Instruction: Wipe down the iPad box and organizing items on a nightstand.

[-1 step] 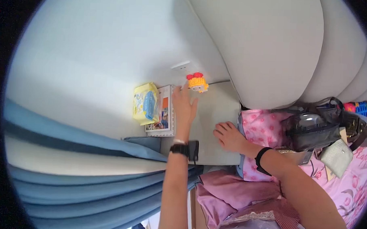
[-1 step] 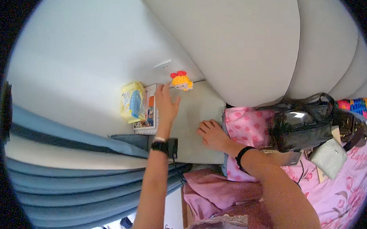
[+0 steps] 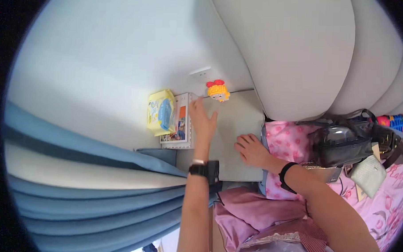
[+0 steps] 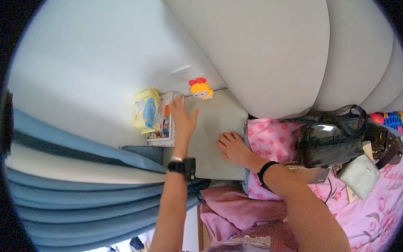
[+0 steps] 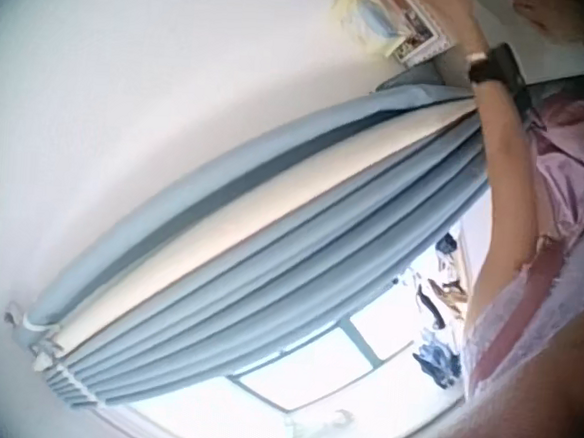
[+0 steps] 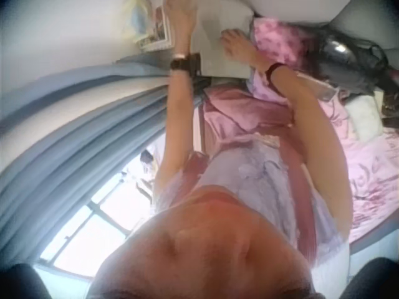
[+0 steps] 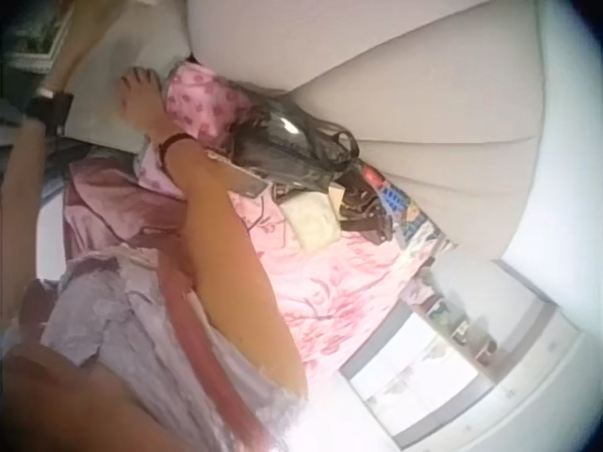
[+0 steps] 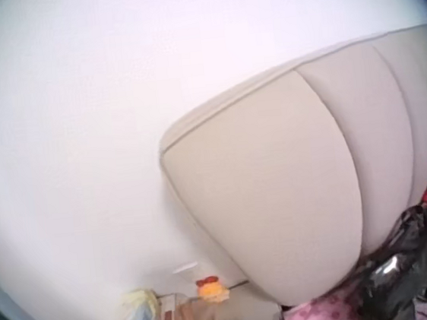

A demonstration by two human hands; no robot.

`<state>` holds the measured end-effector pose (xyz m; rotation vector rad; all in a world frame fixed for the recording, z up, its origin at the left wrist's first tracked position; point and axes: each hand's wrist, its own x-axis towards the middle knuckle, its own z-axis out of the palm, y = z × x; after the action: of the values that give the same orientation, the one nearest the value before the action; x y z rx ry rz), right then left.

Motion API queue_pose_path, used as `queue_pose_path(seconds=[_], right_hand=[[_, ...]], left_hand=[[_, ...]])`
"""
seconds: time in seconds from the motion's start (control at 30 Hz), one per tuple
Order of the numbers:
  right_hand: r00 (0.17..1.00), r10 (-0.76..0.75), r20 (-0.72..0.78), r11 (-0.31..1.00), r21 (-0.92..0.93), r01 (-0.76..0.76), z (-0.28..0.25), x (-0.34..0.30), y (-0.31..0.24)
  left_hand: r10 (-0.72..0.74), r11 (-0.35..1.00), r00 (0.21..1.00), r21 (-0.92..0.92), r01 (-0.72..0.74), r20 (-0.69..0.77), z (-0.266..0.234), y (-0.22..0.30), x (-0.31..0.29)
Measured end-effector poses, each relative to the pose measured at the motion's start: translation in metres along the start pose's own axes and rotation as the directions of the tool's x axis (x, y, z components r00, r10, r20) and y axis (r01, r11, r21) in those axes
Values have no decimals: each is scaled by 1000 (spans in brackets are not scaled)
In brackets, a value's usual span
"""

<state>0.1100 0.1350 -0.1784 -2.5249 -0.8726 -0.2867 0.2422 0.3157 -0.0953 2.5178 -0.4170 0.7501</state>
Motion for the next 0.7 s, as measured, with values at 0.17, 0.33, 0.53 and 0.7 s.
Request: queue_pose_path(seconds=[0.17, 0.33, 0.53, 0.7], right_hand=[[992, -28, -121, 999, 21, 30, 10, -5, 9], [992, -56, -117, 998, 27, 59, 18, 2, 8], [886, 54, 461, 852, 442, -282, -64, 2, -8], [993, -25, 118, 939, 343, -18, -221, -85, -17]], left_hand=[[-509, 609, 727, -404, 683, 461, -43, 14, -110], [-342, 270, 261, -171, 948, 903, -99, 87, -193], [-236, -18, 161, -170, 985, 958, -103, 88, -280], [-343, 29, 122, -119, 992, 932, -104, 89, -287]])
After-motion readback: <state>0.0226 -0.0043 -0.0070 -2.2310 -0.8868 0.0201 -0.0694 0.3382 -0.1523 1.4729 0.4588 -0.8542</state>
